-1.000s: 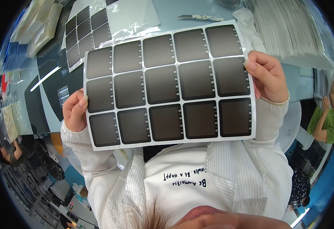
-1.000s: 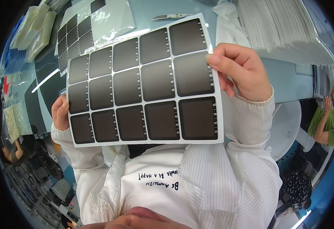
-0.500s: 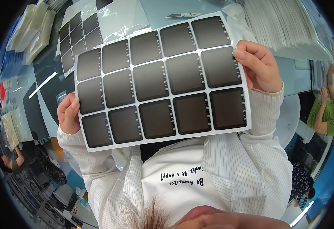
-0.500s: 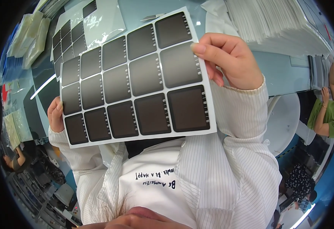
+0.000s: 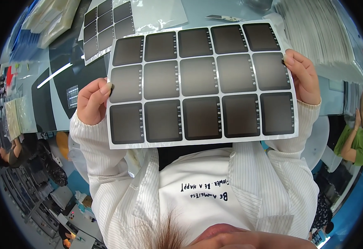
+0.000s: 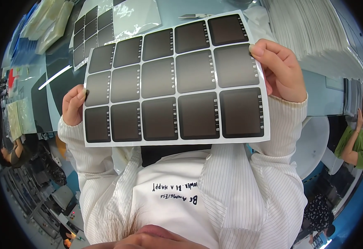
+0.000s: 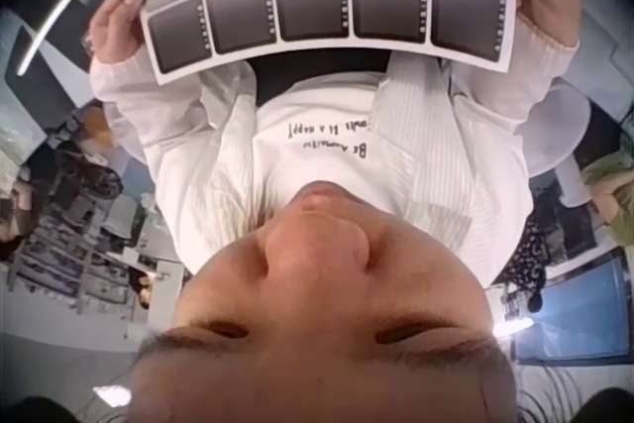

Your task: Picking up individual solar cell sheets from a stack, inspecting them, cleaning them with a white cloth, and restacking them.

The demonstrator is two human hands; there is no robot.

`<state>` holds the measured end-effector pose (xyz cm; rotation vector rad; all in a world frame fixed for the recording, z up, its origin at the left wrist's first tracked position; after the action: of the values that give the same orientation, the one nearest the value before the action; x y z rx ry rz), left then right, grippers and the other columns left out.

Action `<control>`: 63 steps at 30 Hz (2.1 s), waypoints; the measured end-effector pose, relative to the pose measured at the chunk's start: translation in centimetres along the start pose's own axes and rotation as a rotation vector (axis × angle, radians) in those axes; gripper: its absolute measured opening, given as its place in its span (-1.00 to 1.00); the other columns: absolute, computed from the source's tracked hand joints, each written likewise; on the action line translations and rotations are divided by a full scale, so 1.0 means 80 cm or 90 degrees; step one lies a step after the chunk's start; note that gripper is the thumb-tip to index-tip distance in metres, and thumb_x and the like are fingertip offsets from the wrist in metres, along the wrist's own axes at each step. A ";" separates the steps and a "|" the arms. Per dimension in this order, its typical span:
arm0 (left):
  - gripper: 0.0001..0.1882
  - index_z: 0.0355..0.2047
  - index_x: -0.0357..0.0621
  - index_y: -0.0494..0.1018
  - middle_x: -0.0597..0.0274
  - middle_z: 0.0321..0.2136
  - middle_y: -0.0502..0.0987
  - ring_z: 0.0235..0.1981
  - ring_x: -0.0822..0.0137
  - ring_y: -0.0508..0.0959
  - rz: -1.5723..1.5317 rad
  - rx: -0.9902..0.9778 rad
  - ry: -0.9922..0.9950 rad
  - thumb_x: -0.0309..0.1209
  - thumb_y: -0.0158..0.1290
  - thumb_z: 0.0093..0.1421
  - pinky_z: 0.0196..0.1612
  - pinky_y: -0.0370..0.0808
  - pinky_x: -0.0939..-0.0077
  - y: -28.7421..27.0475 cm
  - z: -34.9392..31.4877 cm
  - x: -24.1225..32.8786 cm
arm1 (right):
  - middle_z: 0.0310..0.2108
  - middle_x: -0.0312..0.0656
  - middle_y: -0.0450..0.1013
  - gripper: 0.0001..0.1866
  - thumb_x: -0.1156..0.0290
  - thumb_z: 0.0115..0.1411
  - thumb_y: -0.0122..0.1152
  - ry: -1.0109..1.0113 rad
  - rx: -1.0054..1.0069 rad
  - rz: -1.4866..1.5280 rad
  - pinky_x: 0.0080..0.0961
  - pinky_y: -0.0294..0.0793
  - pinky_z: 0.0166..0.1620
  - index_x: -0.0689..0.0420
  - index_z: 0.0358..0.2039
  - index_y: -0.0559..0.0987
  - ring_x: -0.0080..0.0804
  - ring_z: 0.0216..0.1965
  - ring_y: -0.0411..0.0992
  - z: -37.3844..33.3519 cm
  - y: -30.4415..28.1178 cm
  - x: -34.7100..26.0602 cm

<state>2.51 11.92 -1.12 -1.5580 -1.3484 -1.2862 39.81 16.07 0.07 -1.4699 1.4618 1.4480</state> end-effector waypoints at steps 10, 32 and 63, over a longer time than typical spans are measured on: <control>-0.80 -0.57 -0.21 0.31 0.34 -0.58 0.35 -0.61 0.59 0.25 0.002 -0.020 0.015 -0.42 -0.13 0.19 -0.50 0.19 0.73 0.001 -0.003 0.001 | -0.69 -0.28 0.40 -0.80 0.40 0.20 -0.05 -0.018 0.022 -0.005 -0.80 0.03 -0.77 0.15 -0.56 0.38 -0.73 -0.86 0.12 -0.007 -0.002 -0.008; -0.79 -0.60 -0.21 0.28 0.24 -0.54 0.40 -0.58 0.54 0.35 0.029 -0.009 0.074 -0.44 -0.14 0.17 -0.47 0.27 0.72 -0.006 -0.018 0.019 | -0.69 -0.28 0.39 -0.79 0.40 0.19 -0.02 -0.046 -0.007 -0.025 -0.81 0.07 -0.77 0.20 -0.55 0.41 -0.72 -0.86 0.14 -0.011 0.006 -0.013; -0.78 -0.59 -0.15 0.25 0.28 -0.54 0.39 -0.56 0.55 0.33 0.038 0.045 0.061 -0.37 -0.11 0.17 -0.44 0.27 0.70 -0.022 -0.039 0.020 | -0.71 -0.28 0.39 -0.78 0.38 0.18 -0.01 -0.045 0.005 -0.045 -0.81 0.05 -0.77 0.17 -0.57 0.39 -0.73 -0.87 0.13 -0.010 0.018 -0.011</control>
<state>-0.02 9.82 1.10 -1.4599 -1.2648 -1.2464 38.82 15.24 1.46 -1.4369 1.3590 1.4357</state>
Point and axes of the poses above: each hand's wrist, its own z-axis towards the middle knuckle, its own y-axis out of the palm, x = y × z, the point moved 9 cm from there along z, towards the middle knuckle
